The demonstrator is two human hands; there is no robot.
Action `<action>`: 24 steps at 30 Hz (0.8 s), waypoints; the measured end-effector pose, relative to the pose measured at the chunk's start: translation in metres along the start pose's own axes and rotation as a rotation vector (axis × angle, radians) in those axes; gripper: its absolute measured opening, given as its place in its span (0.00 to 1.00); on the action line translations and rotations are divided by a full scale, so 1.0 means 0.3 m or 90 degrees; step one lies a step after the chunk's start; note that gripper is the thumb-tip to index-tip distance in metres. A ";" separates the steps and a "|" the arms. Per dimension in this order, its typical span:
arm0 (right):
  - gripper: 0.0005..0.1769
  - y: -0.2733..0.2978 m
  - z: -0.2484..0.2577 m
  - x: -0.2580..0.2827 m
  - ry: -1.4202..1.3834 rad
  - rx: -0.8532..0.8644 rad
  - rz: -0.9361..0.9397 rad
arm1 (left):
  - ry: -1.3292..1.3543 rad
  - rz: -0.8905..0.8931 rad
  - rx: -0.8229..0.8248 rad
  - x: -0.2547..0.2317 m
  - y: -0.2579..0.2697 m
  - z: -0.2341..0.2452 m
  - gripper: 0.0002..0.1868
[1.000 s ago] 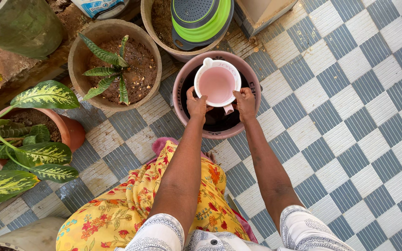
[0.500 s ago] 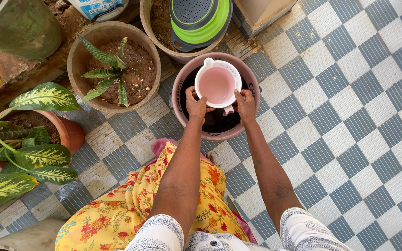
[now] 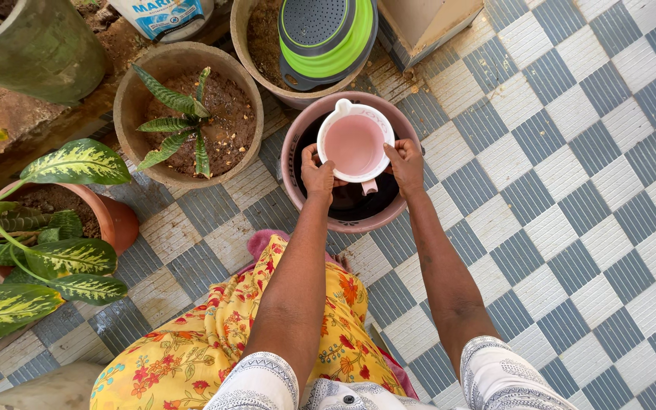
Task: The person waters several potted plants on a balcony by hand using a small pink pitcher, dipping it into a large bucket to refill it multiple times.
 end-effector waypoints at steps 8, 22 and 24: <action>0.10 0.028 -0.008 0.026 -0.017 -0.021 -0.015 | -0.095 -0.031 -0.066 -0.038 0.018 0.011 0.23; 0.31 0.108 -0.089 0.193 -0.084 0.061 -0.033 | -0.130 -0.103 -0.073 -0.108 0.069 -0.020 0.22; 0.42 0.119 -0.109 0.214 -0.107 0.115 -0.013 | -0.084 -0.096 -0.077 -0.119 0.082 -0.022 0.22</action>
Point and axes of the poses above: each hand's wrist, its own y-axis away from the middle knuckle, its own z-axis out of the back of the hand, x = y × z, the point moved 6 cm from there along -y, towards the middle knuckle, and after that the axes turned 9 degrees about -y, right-handed, at the moved point
